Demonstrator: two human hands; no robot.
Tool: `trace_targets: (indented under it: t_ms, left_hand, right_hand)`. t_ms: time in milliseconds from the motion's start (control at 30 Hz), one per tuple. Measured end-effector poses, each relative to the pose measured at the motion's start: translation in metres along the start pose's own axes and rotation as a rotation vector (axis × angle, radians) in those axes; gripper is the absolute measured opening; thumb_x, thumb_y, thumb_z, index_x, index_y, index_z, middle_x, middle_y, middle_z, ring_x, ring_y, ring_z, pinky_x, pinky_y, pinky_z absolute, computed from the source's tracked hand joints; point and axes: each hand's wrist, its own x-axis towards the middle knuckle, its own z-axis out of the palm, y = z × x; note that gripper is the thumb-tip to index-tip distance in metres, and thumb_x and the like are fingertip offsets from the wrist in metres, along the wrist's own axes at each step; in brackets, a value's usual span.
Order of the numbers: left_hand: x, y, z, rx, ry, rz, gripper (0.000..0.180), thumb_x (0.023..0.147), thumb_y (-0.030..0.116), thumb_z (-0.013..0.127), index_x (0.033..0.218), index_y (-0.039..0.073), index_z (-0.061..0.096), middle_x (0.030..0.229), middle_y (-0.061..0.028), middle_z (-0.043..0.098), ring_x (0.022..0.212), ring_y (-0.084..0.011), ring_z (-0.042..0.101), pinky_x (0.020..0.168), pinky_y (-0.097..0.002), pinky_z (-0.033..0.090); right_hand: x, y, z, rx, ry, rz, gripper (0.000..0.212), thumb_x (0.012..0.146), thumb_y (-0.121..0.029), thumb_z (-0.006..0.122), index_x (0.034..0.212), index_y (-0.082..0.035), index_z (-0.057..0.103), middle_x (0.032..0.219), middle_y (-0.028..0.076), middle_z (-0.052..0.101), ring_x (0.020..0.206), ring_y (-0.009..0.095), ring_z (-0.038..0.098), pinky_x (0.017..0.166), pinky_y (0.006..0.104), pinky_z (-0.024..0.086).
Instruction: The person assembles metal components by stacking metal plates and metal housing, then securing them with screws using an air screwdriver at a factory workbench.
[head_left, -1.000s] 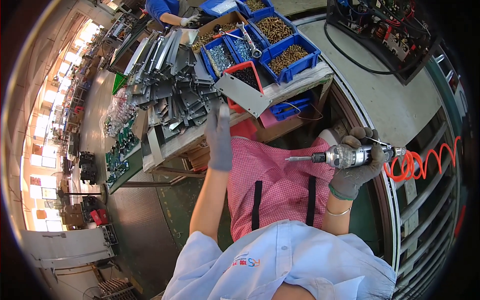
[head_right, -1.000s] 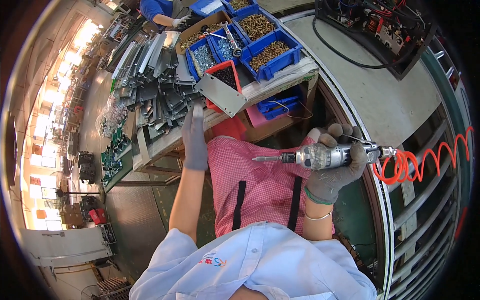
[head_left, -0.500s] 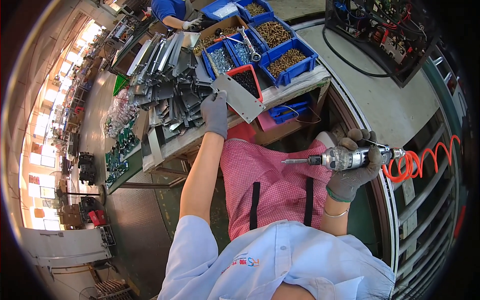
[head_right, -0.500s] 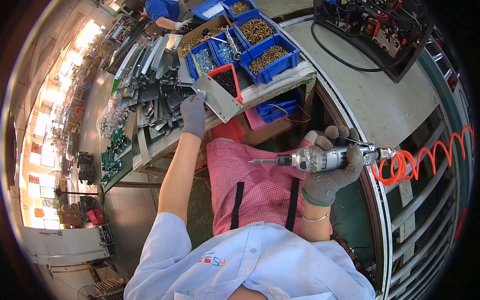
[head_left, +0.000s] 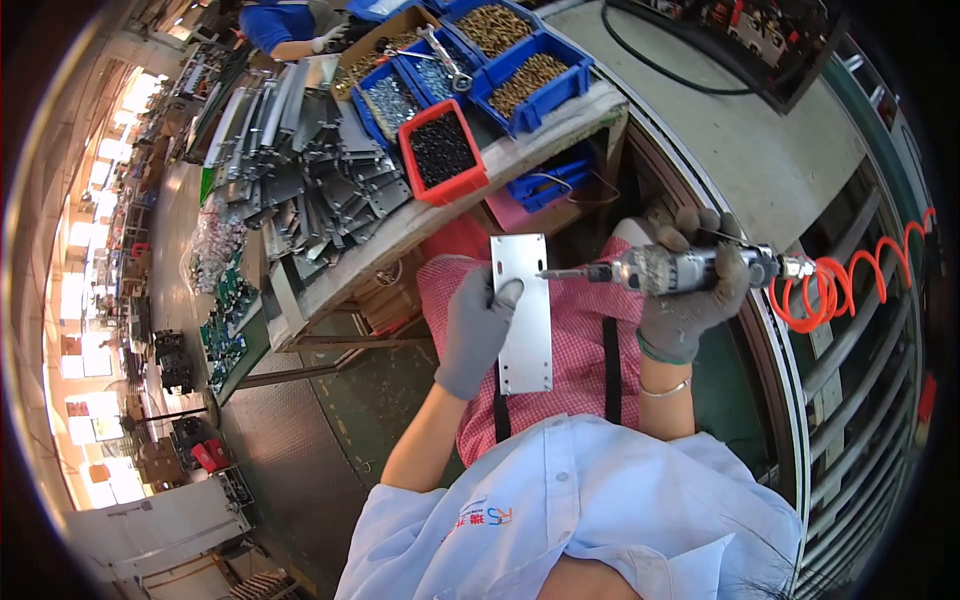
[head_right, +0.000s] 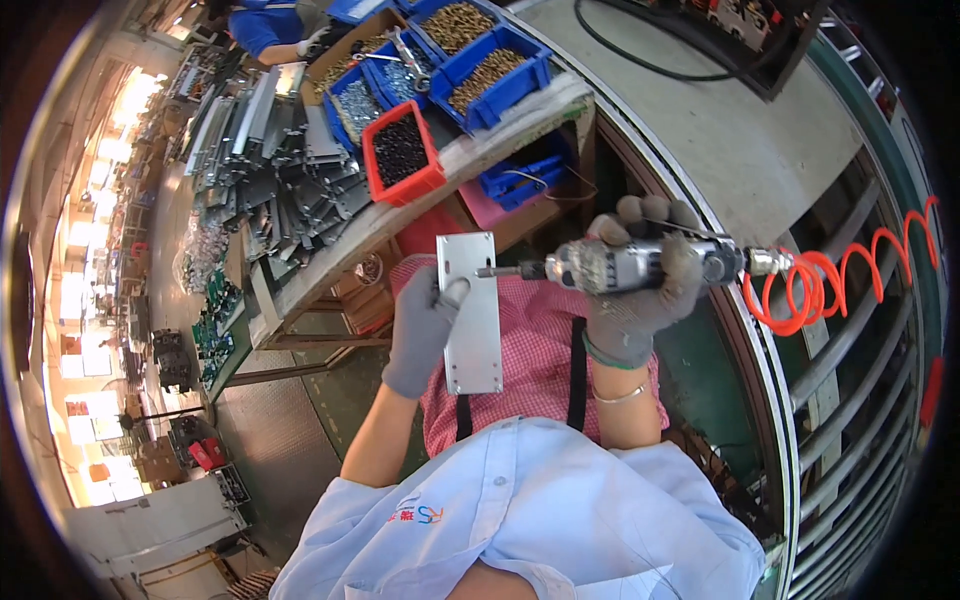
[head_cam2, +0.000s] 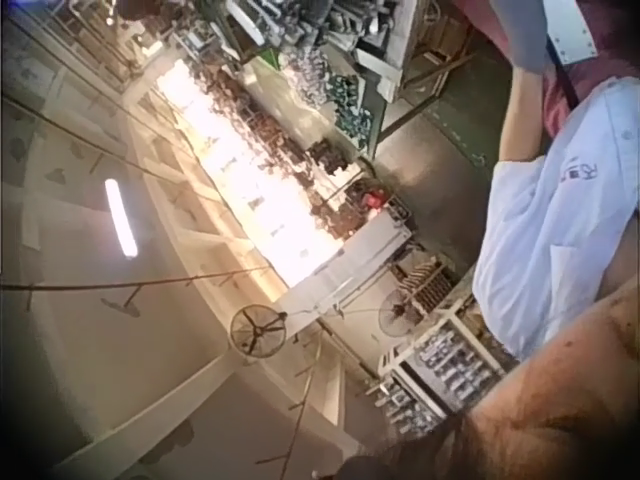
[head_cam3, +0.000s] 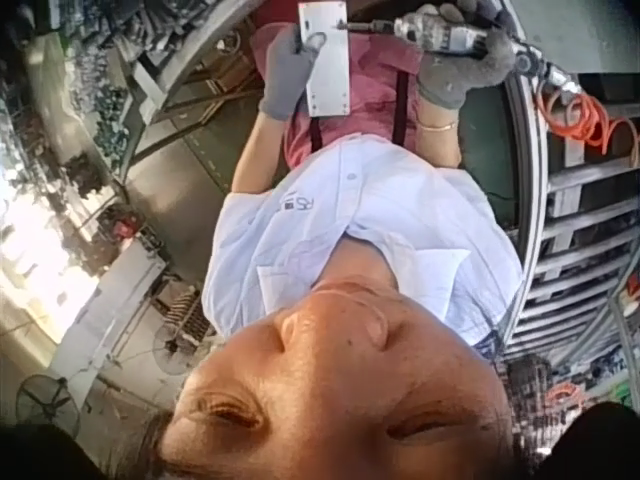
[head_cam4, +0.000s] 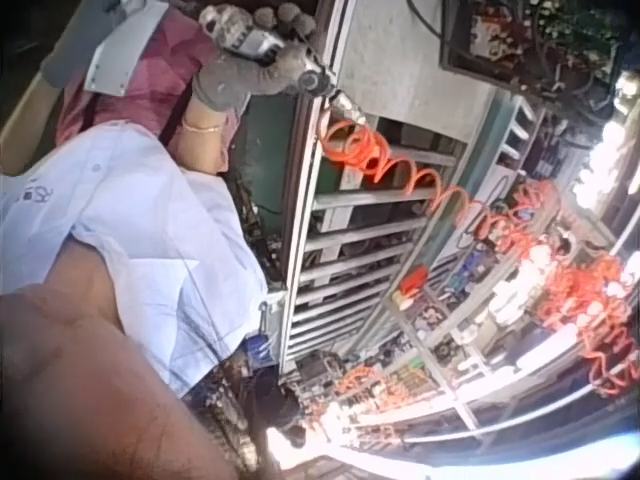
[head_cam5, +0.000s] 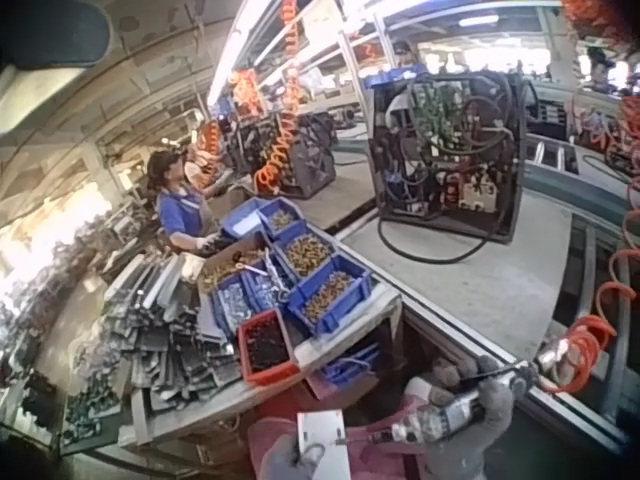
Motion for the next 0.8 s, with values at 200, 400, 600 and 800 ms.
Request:
trace_targets:
  t_ms: [200, 400, 600, 800]
  left_hand:
    - [-0.025, 0.017, 0.019, -0.025, -0.093, -0.065, 0.022, 0.09, 0.02, 0.062, 0.097, -0.001, 0.057, 0.062, -0.0054, 0.054, 0.053, -0.009, 0.05, 0.049, -0.0274, 0.04]
    - [-0.032, 0.032, 0.02, 0.064, -0.136, -0.102, 0.019, 0.09, 0.016, 0.06, 0.097, -0.001, 0.054, 0.062, -0.009, 0.053, 0.054, -0.013, 0.054, 0.049, -0.031, 0.042]
    - [-0.034, 0.034, 0.022, 0.323, -0.117, -0.001, 0.015, 0.085, 0.012, 0.059, 0.091, 0.0, 0.052, 0.068, -0.0203, 0.058, 0.06, -0.0359, 0.06, 0.052, -0.0415, 0.044]
    - [-0.037, 0.035, 0.029, 0.306, -0.119, 0.036, 0.013, 0.082, 0.012, 0.059, 0.089, 0.002, 0.053, 0.07, -0.0209, 0.059, 0.066, -0.0394, 0.061, 0.056, -0.0473, 0.045]
  right_hand:
    - [-0.005, 0.014, -0.013, -0.154, -0.027, -0.035, 0.031, 0.084, -0.011, 0.053, 0.114, -0.004, 0.055, 0.101, 0.014, 0.059, 0.09, 0.026, 0.059, 0.07, 0.0349, 0.054]
    - [-0.011, 0.016, -0.014, -0.246, -0.089, -0.074, 0.031, 0.084, -0.011, 0.053, 0.115, -0.006, 0.053, 0.1, 0.014, 0.06, 0.085, 0.023, 0.06, 0.072, 0.0341, 0.054]
    - [-0.016, 0.017, -0.007, -0.404, -0.215, -0.067, 0.038, 0.079, -0.014, 0.06, 0.114, -0.006, 0.048, 0.099, 0.016, 0.058, 0.08, 0.023, 0.06, 0.066, 0.0356, 0.054]
    - [-0.014, 0.009, -0.004, -0.419, -0.257, -0.062, 0.037, 0.077, -0.014, 0.06, 0.112, -0.006, 0.049, 0.097, 0.015, 0.057, 0.078, 0.023, 0.058, 0.064, 0.0348, 0.053]
